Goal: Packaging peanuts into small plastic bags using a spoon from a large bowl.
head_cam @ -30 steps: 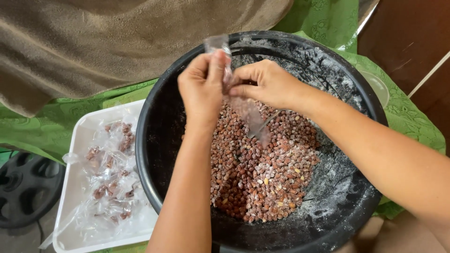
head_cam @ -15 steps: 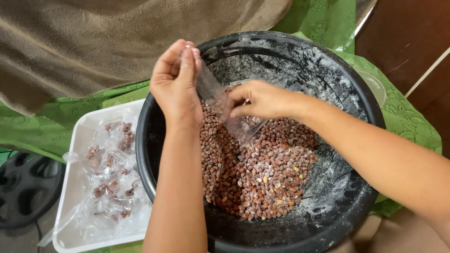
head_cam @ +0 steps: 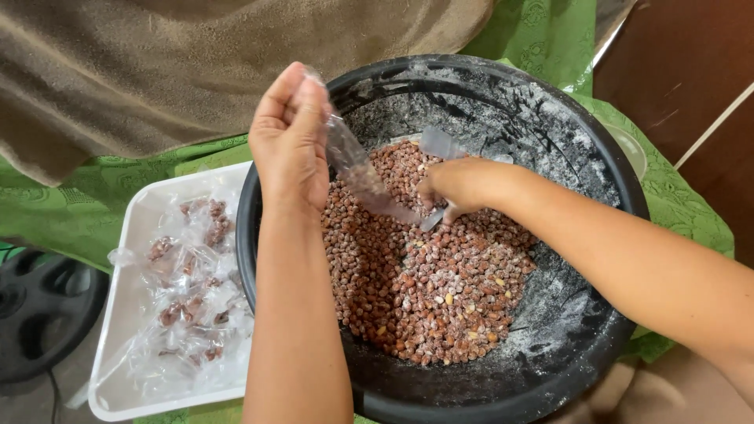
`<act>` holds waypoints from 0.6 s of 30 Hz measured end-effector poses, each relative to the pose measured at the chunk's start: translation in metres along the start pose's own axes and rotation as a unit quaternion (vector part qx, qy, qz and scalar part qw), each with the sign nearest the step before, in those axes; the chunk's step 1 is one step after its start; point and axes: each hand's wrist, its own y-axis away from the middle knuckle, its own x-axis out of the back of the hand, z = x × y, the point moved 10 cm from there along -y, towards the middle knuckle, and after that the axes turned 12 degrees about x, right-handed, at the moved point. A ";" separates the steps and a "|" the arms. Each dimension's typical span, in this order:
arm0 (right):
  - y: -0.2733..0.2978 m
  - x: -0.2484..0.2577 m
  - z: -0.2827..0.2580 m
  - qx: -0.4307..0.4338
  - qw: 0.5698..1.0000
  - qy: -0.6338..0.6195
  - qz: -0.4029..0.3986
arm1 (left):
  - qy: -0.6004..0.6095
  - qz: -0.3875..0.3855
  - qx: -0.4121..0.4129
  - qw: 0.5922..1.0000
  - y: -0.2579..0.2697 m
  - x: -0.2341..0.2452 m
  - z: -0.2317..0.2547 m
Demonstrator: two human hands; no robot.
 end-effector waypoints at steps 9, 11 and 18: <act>0.018 0.076 -0.024 0.164 0.949 -0.002 0.271 | -0.104 -0.031 0.065 0.992 0.005 -0.008 -0.012; 0.028 0.091 -0.009 0.130 0.937 -0.028 0.324 | -0.132 -0.051 0.078 0.987 0.007 -0.011 -0.016; 0.061 0.106 0.037 0.020 0.867 -0.224 0.444 | -0.169 -0.021 0.129 0.977 0.010 -0.011 -0.022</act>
